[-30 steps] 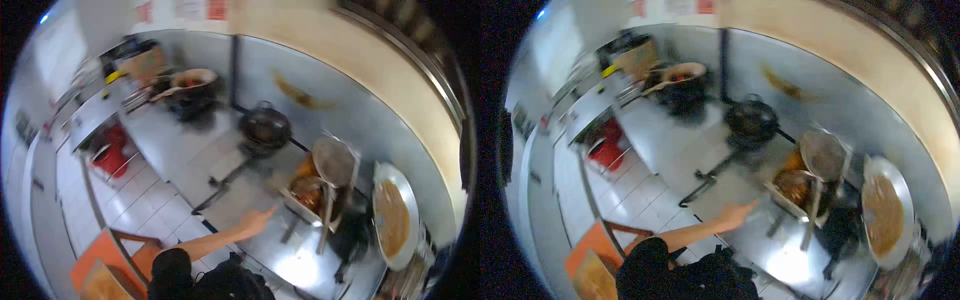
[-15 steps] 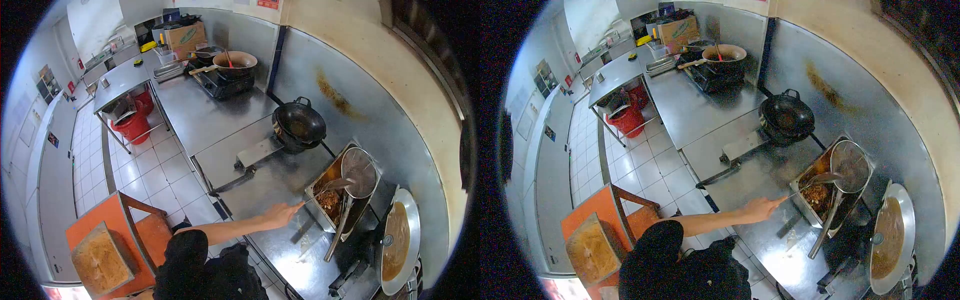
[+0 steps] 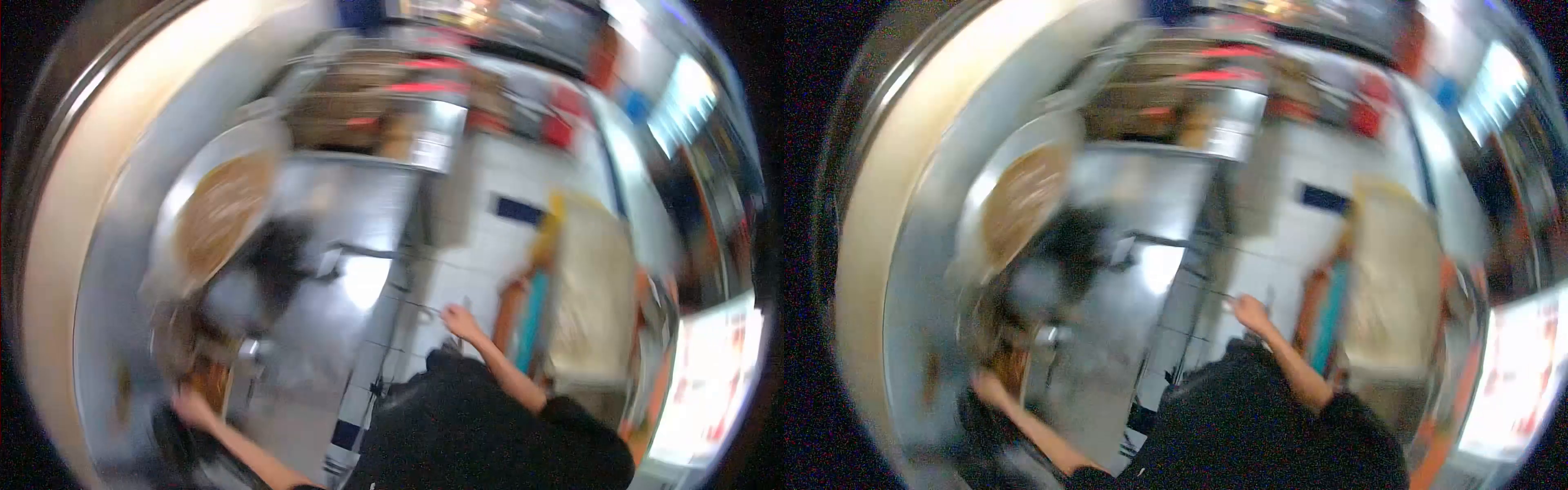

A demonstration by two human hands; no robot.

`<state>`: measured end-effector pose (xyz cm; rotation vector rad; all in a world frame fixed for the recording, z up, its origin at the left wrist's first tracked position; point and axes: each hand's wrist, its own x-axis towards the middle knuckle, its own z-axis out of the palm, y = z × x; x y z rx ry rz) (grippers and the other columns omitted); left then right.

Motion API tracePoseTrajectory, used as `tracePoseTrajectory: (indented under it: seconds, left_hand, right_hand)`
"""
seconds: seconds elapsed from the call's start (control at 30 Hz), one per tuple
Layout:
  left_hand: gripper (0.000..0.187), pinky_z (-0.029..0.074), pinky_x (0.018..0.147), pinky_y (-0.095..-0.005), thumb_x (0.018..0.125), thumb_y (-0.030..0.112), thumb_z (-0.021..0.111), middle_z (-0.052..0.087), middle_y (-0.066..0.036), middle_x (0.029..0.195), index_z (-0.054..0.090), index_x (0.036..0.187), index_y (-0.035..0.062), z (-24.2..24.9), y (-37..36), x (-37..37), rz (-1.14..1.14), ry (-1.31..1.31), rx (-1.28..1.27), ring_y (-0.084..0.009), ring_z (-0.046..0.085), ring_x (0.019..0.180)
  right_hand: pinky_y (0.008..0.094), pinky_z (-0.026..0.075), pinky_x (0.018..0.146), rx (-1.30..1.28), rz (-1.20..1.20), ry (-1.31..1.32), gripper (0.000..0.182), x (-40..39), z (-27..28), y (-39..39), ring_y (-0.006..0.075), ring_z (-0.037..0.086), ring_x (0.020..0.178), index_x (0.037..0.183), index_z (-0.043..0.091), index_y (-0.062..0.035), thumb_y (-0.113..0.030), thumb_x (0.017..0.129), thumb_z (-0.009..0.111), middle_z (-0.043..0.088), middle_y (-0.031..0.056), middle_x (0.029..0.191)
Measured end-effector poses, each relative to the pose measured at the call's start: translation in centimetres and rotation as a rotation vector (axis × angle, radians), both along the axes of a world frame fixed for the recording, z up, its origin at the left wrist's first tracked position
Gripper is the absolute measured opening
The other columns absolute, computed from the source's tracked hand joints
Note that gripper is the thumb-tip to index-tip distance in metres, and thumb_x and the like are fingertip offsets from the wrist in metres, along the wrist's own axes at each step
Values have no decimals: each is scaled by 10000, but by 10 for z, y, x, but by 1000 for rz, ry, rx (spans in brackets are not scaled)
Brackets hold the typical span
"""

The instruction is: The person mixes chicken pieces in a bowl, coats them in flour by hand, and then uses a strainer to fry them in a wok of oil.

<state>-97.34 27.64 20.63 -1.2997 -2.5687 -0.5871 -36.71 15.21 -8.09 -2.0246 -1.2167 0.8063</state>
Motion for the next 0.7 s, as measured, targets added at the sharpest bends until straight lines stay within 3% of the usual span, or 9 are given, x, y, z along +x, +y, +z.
tracePoseTrajectory:
  seconds: [0.07,0.17,0.2,0.27,0.3,0.37,0.43,0.6,0.7]
  left_hand:
    - [387,502,846,-428,962,262,480,636,-212,1167,619,1199,-10,-30,6,46,-200,-70,670,-346,619,1056]
    - [273,525,733,-344,997,201,469,639,-145,1078,613,1130,9,-91,29,191,-779,-131,681,-237,632,886]
    - [240,522,667,-322,981,173,493,639,-128,1065,601,1140,29,-94,8,279,-783,-620,414,-208,629,837]
    - [291,510,637,-287,966,167,519,594,-105,1160,561,1220,34,-134,-6,379,-1313,-658,79,-186,617,788]
    - [321,521,704,-296,967,175,517,636,-71,1048,537,1260,45,-101,-41,449,-1193,-1125,-491,-180,617,838]
    - [384,518,757,-387,927,147,556,656,-148,1066,518,1297,53,-97,-59,527,-1824,-576,-1001,-261,656,902]
    - [367,510,797,-407,921,157,563,645,-170,1068,537,1279,80,-88,-91,587,-2006,-334,-1134,-317,648,950]
    - [360,508,793,-377,927,154,578,660,-165,1058,548,1278,79,-73,-113,675,-2413,-316,-1152,-331,653,895]
    - [348,505,782,-380,929,149,579,661,-160,1059,556,1268,77,-77,-109,714,-2518,-322,-1156,-323,652,892]
  right_hand:
    - [413,481,674,237,-152,143,294,9,69,-17,281,629,734,909,618,-19,-307,919,560,637,158,750]
    - [385,483,663,265,-338,281,286,39,103,-31,242,639,726,942,614,-28,-310,925,571,653,128,766]
    - [385,483,663,267,-404,290,286,51,125,-39,242,639,726,942,614,-28,-310,925,571,653,128,766]
    - [425,500,685,297,-459,391,264,64,181,-55,351,639,738,918,595,-53,-308,924,526,661,153,786]
    - [424,498,678,304,-484,386,245,74,192,-64,336,645,732,948,598,-63,-299,924,534,668,153,797]
    - [419,500,683,280,-628,269,236,95,203,-90,332,647,742,959,604,-67,-292,924,541,669,151,802]
    - [418,505,703,193,-892,136,238,116,204,-123,329,648,769,975,613,-70,-294,919,555,671,149,808]
    - [423,509,768,-145,-1560,-222,309,177,142,-249,349,637,894,1030,627,-63,-320,860,636,662,176,997]
    - [438,501,779,-471,-1515,-641,338,203,106,-286,371,621,909,1057,623,-56,-303,828,659,642,174,1032]
